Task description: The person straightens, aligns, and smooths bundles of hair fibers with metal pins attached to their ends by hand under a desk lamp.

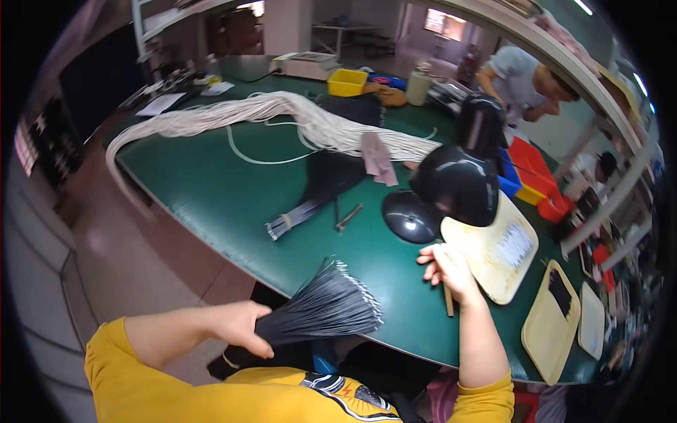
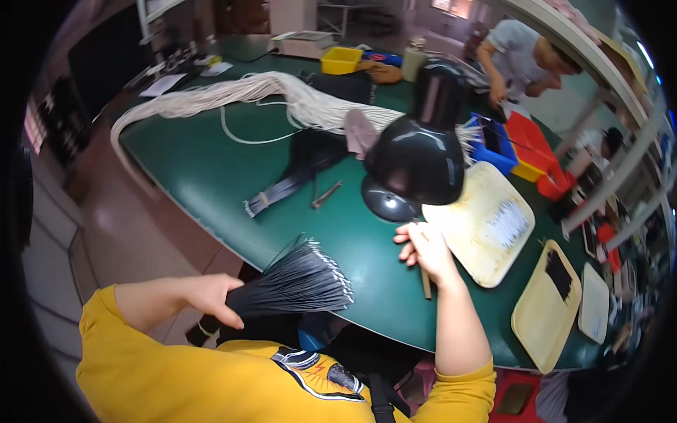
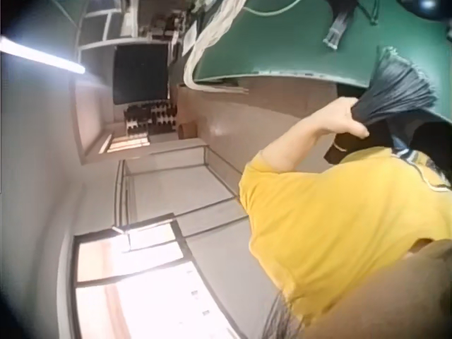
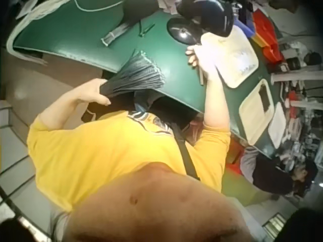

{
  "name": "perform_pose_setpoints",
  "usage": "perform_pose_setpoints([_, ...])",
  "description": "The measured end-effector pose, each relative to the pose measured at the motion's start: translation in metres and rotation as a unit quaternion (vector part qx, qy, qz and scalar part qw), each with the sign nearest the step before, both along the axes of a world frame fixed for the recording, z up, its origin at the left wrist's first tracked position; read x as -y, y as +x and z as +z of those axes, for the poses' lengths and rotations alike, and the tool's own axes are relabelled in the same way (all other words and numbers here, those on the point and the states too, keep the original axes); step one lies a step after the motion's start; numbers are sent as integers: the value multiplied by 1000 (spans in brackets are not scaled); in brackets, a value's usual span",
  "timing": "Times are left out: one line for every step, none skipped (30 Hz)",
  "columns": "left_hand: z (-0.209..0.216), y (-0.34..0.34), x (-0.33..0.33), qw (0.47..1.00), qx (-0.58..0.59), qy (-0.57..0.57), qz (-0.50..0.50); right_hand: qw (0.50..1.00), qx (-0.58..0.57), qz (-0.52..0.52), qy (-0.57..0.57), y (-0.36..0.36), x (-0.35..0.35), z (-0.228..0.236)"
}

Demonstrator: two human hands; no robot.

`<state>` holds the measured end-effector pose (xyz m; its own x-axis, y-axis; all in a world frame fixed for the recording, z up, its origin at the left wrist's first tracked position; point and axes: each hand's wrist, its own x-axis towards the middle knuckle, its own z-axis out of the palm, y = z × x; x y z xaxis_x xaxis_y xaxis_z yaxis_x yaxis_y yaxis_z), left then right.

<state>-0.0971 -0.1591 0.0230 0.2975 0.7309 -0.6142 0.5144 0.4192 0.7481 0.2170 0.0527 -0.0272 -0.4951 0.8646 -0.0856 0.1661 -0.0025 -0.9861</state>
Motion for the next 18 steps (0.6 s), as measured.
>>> perform_pose_setpoints([14,-4,-3,999,-10,27,32,1000,1,-8,-10,-2,-1,0])
perform_pose_setpoints([25,-7,-3,996,-21,56,58,1000,1,-14,-15,-4,0,1])
perform_pose_setpoints([26,-10,1,987,51,113,104,1000,-3,-9,-11,-4,0,0])
perform_pose_setpoints([26,-11,5,967,121,171,148,1000,-7,-7,-5,-3,1,-1])
perform_pose_setpoints([29,-9,9,949,144,229,162,1000,-7,0,-4,-4,2,-2])
perform_pose_setpoints([34,-4,11,948,143,231,166,1000,-12,-2,-7,-5,3,-3])
perform_pose_setpoints([41,3,11,960,52,196,192,1000,-18,-4,-9,-5,3,-4])
perform_pose_setpoints([42,6,8,964,-38,157,212,1000,-17,-5,-9,-3,3,-5])
perform_pose_setpoints([23,-2,8,969,-137,134,156,1000,-10,-7,-7,-3,4,-3])
perform_pose_setpoints([-3,-15,13,930,-306,204,13,1000,-3,-9,-5,-3,5,-3])
perform_pose_setpoints([-7,-21,16,921,-325,213,-4,1000,3,-4,-1,-3,5,-6])
perform_pose_setpoints([-7,-24,17,912,-344,222,-20,1000,1,-2,-1,-5,4,-6])
perform_pose_setpoints([-2,-30,15,921,-294,256,-3,1000,2,4,4,-7,3,-5])
perform_pose_setpoints([10,-34,12,928,-236,287,9,1000,6,4,6,-5,5,-4])
perform_pose_setpoints([21,-34,6,930,-207,302,35,1000,7,-9,6,-3,5,-4])
perform_pose_setpoints([36,-28,2,927,-203,310,66,1000,8,-12,4,0,7,-4])
perform_pose_setpoints([39,-27,-1,909,-193,353,107,1000,8,-12,5,0,7,-3])
perform_pose_setpoints([40,-27,-4,889,-181,395,146,1000,8,-13,6,-1,6,-2])
